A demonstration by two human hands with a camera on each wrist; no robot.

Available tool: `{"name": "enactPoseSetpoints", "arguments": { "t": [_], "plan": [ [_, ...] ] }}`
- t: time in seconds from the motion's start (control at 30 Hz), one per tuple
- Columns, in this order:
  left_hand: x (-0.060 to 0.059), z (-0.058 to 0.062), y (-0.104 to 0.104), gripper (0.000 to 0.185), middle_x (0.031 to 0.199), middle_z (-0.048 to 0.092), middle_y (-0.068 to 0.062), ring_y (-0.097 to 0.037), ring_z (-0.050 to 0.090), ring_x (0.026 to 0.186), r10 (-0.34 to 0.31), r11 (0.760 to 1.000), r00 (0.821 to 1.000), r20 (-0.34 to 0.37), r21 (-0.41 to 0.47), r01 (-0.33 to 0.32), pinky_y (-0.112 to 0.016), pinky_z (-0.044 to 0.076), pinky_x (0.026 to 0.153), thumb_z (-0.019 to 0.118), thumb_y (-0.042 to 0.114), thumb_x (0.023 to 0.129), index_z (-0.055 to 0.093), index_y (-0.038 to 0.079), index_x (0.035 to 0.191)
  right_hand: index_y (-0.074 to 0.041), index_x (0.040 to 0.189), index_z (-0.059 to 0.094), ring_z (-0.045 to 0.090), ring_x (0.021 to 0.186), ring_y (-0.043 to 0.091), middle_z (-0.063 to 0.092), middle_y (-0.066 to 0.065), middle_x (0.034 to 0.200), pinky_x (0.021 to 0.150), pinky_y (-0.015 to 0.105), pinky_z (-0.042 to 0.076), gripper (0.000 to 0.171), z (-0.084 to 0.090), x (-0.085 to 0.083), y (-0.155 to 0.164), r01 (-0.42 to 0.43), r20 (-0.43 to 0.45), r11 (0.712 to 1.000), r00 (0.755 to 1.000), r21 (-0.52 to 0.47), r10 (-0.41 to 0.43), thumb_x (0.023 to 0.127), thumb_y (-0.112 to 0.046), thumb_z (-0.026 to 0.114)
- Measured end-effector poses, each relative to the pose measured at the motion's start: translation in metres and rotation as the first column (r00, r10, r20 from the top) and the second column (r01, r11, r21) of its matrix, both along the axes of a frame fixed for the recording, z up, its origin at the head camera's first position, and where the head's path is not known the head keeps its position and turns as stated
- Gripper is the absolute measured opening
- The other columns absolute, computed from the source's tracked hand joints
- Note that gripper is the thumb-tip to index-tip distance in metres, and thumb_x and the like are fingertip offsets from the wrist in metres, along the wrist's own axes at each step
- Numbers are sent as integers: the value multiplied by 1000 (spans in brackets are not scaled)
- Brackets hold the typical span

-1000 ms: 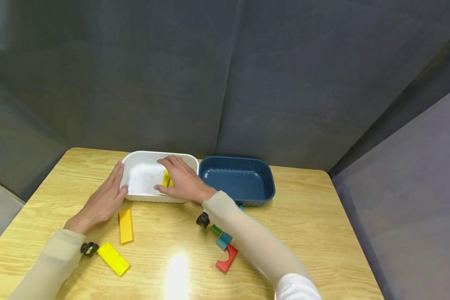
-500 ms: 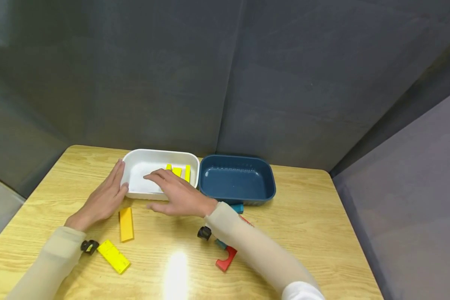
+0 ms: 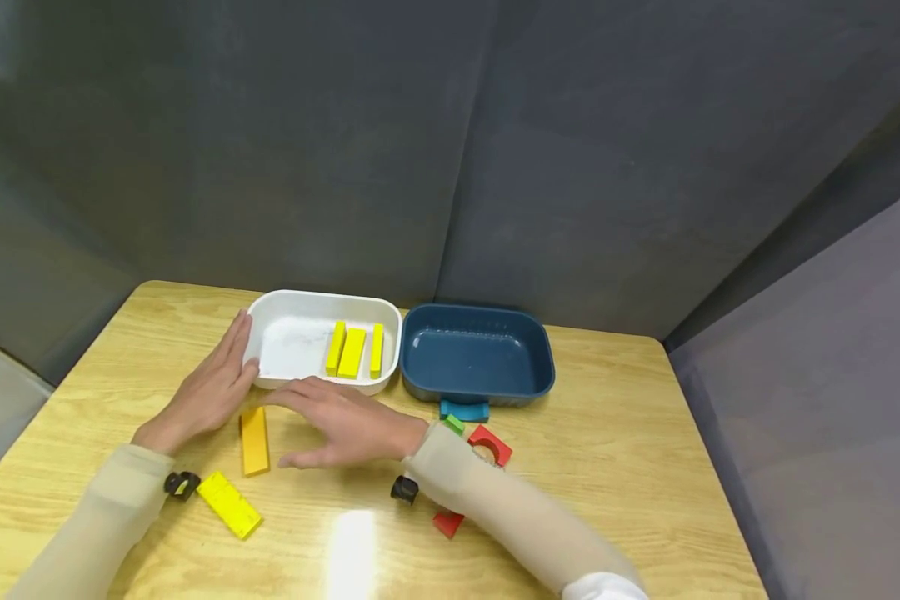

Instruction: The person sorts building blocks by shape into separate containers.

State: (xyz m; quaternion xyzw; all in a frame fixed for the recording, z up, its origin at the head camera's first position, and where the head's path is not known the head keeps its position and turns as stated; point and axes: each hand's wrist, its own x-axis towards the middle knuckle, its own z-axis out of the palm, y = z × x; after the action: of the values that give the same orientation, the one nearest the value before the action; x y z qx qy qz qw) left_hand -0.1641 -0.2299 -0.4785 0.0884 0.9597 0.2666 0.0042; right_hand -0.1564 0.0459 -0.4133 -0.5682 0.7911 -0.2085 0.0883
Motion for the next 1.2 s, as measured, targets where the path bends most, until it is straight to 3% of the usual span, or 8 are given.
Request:
{"name": "enactPoseSetpoints", "arguments": {
  "t": [0.2,0.4,0.6,0.8,0.97,1.2],
  "plan": [
    [0,2,0,74,179,-19,-5,-43,5,165,-1,1000,1000,1,2,1,-65,16,130,28,36,115,-10,7,171,-10,162,44,40,151,12,47,4,164,128,21,23,82,-8,9,-9,-90,37,996,995,29,89,98,-52,75],
    [2,2,0,73,179,-19,-5,-42,4,165,0,1000,1000,2,8,0,-65,15,130,28,36,115,-10,7,171,-12,163,43,39,151,9,45,3,165,126,16,20,84,-13,22,-18,-110,46,991,993,79,107,99,-56,72],
    [1,2,0,73,179,-19,-4,-41,4,165,-5,1000,1000,-6,13,5,-64,15,130,29,35,115,-10,7,171,-12,160,48,48,142,8,52,0,157,120,15,31,76,-17,45,-28,-36,14,996,999,76,35,101,-55,69],
    [2,3,0,73,179,-19,-3,-40,4,165,-4,1000,1000,-10,26,4,-63,15,130,30,33,116,-10,9,171,-11,155,53,57,125,4,59,-1,145,103,12,46,68,-28,73,-35,73,32,996,997,49,-74,103,-52,68],
    [2,4,0,73,179,-18,-2,-39,3,165,2,999,1000,-9,36,-1,-63,16,130,30,33,115,-10,10,172,-10,153,54,56,112,0,61,-1,137,90,7,47,68,-37,90,-39,132,29,990,991,47,-134,102,-52,70],
    [2,4,1,73,179,-18,-2,-39,3,166,2,999,1000,3,40,-2,-64,15,130,30,34,115,-10,10,172,-7,152,54,54,106,-2,61,0,134,87,5,45,69,-47,99,-45,163,20,984,986,67,-164,102,-52,69]
  ]
}}
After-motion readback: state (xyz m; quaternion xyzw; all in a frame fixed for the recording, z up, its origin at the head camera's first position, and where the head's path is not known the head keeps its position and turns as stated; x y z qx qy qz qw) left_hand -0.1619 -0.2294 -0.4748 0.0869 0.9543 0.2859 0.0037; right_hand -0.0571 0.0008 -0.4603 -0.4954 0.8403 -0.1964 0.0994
